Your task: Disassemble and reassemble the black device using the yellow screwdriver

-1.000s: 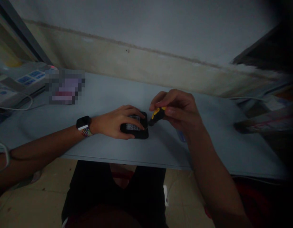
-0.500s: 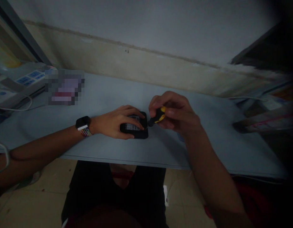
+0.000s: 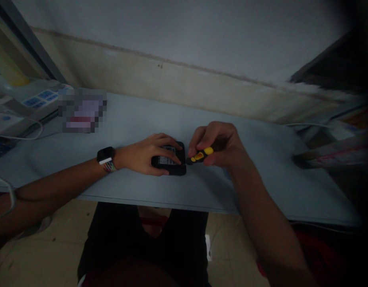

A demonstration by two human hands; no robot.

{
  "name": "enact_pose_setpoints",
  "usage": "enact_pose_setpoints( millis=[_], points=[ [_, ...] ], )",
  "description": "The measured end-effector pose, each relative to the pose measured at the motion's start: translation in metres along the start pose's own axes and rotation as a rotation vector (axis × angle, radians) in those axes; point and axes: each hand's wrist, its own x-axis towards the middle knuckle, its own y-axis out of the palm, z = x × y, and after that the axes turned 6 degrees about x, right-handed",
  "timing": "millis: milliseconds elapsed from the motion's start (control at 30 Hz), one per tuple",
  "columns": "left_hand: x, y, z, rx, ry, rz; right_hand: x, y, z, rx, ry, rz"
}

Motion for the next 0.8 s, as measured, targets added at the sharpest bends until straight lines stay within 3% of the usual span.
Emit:
enact_pose_setpoints(
  millis=[133,233,367,433,500,633,733,800],
  points=[
    [0.000,0.000,0.000,0.010,0.011,0.004,0.000,-0.002,-0.004,-0.002,-0.027,-0.006],
    [-0.001,0.000,0.001,-0.007,0.012,-0.004,-0.001,-0.011,-0.001,0.001,-0.051,-0.128],
    [-0.003,0.001,0.002,-0.029,0.005,0.003,-0.001,-0.031,0.007,0.043,-0.092,-0.536],
    [-0.003,0.002,0.003,-0.031,0.001,0.009,-0.001,-0.043,0.006,-0.076,-0.054,-0.738],
    [-0.004,0.003,0.005,-0.034,0.002,0.008,-0.001,-0.053,-0.002,-0.272,0.038,-0.844],
    [-0.004,0.003,0.011,-0.029,0.007,-0.005,-0.003,-0.070,-0.027,-0.606,0.214,-0.847],
    [-0.004,0.004,0.018,-0.017,-0.026,-0.010,-0.007,-0.081,-0.041,-1.007,0.288,-0.782],
    [-0.004,0.004,0.024,-0.008,-0.061,-0.008,-0.009,-0.086,-0.047,-1.138,0.297,-0.772]
  ],
)
